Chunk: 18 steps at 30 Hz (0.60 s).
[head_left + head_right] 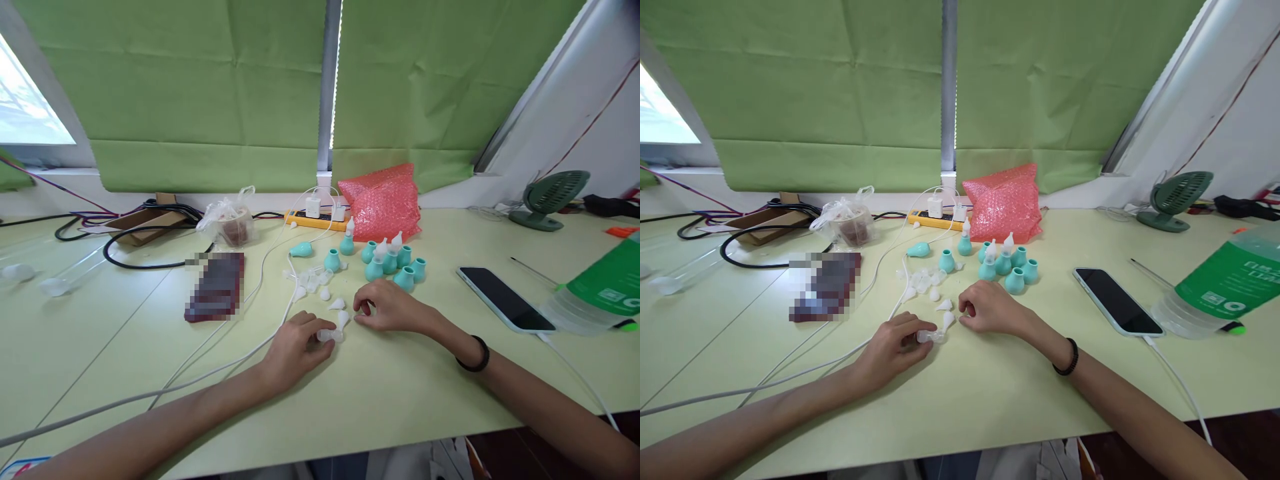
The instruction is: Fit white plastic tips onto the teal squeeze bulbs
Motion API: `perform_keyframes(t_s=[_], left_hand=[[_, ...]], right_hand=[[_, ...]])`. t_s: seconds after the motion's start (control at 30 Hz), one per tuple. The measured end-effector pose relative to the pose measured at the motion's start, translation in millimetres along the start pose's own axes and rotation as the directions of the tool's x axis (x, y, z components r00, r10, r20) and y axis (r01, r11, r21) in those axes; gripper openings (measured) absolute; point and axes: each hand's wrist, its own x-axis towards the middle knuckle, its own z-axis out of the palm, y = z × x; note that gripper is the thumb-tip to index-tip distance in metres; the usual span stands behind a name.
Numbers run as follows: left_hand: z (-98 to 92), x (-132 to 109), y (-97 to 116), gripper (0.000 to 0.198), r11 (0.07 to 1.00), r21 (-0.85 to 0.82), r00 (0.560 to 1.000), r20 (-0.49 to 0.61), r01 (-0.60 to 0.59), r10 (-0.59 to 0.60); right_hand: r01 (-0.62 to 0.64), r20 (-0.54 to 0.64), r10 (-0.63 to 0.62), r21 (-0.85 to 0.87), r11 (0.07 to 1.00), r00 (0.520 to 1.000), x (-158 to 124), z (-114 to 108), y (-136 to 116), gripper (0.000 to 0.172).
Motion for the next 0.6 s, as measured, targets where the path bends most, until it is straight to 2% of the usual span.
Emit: perform_keyframes(t_s=[0.13, 0.23, 0.3, 0.4, 0.53, 0.6], left_hand=[[-3.2, 0.5, 0.0, 0.021, 0.998, 0.061, 0.999, 0.006, -0.034, 0.034], [-3.3, 1.4, -0.6, 0.021, 0.998, 0.058, 0.999, 0.016, -0.035, 0.034], [-2.6, 2.0, -0.7, 0.02, 0.998, 0.056, 0.999, 0.02, -0.03, 0.029], [-1.7, 2.3, -0.8, 0.02, 0.998, 0.065, 1.0, 0.013, -0.021, 0.02], [-1.7, 1.6, -0.9, 0.02, 0.997, 0.075, 1.0, 0.008, -0.027, 0.027], [-1.7, 1.3, -0.8, 0.019, 0.997, 0.074, 1.0, 0.001, -0.03, 0.03]], right_hand=[[-0.009, -0.031, 0.01, 0.04, 0.999, 0.999, 1.5, 1.7, 0.2, 0.015], [0.051, -0.084, -0.044, 0.085, 0.995, 0.996, 2.1, 6.2, -3.8, 0.02], [0.103, -0.071, -0.097, 0.08, 0.991, 0.993, 1.8, 7.6, -5.4, 0.021], [0.114, -0.039, -0.112, 0.053, 0.992, 0.993, 0.6, 5.7, -5.4, 0.021], [0.186, 0.0, -0.186, 0.046, 0.981, 0.983, -1.1, 2.0, -5.5, 0.028], [0.227, 0.001, -0.228, 0.043, 0.973, 0.974, -1.5, 1.3, -5.4, 0.022]])
